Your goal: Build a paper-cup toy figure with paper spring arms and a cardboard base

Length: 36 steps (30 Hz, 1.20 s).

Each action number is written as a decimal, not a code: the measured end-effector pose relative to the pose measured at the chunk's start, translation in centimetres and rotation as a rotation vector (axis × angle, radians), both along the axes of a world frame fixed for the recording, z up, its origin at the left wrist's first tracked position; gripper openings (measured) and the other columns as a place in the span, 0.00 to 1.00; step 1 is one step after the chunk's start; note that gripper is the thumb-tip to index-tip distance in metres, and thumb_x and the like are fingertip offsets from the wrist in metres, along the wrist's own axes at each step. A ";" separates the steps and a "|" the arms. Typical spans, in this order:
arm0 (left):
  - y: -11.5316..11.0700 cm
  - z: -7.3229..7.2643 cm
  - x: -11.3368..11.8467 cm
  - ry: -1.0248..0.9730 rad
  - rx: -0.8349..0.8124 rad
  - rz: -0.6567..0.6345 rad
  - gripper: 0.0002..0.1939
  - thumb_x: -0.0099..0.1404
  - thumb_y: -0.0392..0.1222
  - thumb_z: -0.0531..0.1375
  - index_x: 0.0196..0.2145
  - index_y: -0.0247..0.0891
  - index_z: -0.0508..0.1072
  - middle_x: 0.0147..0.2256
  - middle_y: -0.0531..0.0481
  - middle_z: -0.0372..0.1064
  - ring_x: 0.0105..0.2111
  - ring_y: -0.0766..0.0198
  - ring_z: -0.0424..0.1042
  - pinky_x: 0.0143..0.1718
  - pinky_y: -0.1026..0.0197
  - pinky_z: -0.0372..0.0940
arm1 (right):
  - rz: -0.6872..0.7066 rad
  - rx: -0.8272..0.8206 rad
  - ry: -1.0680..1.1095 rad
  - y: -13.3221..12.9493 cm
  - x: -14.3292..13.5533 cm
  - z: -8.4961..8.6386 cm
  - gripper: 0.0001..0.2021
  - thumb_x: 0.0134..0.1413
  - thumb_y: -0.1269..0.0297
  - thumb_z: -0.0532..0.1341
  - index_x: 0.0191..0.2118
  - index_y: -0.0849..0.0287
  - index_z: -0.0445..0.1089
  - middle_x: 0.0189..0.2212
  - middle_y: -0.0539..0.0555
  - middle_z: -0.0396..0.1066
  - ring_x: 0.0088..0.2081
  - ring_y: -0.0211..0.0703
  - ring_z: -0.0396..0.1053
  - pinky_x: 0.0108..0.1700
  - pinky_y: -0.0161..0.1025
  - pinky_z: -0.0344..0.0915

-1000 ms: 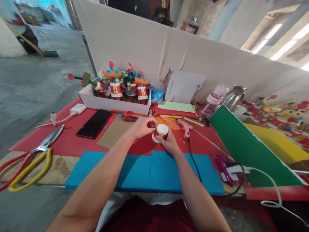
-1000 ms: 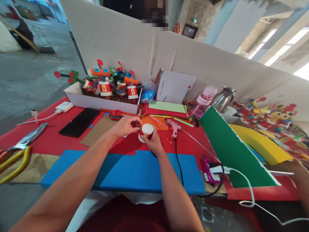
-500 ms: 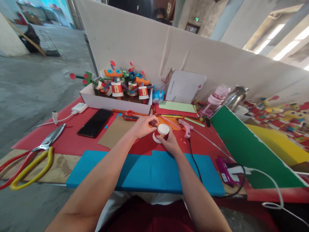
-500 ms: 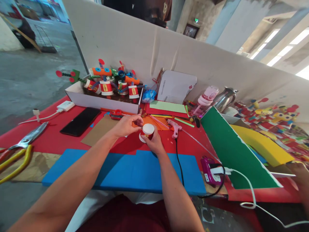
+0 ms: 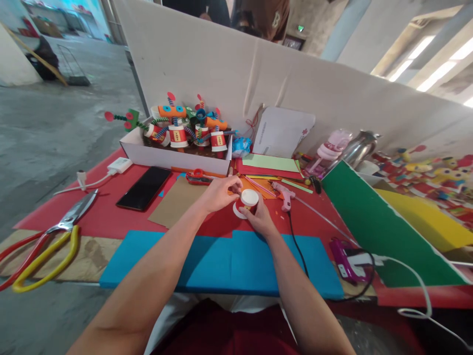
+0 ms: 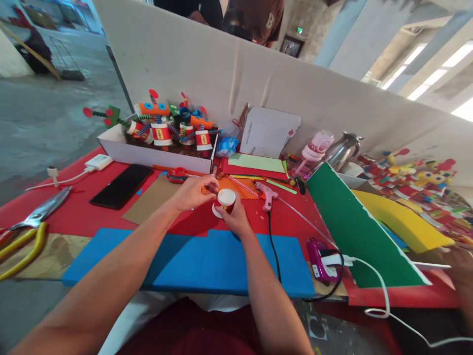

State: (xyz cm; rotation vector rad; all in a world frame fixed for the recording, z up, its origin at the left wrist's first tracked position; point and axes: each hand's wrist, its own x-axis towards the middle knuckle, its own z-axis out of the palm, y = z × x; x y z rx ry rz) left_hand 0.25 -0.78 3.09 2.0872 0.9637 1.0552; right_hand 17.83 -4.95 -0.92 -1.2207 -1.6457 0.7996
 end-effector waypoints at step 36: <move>-0.2 0.1 0.0 0.040 -0.012 -0.006 0.08 0.57 0.32 0.58 0.35 0.40 0.68 0.32 0.54 0.73 0.34 0.65 0.74 0.39 0.63 0.66 | 0.002 0.014 -0.009 0.1 0.1 -0.3 0.25 0.46 0.59 0.64 0.51 0.57 0.62 0.47 0.58 0.68 0.50 0.50 0.66 0.55 0.49 0.61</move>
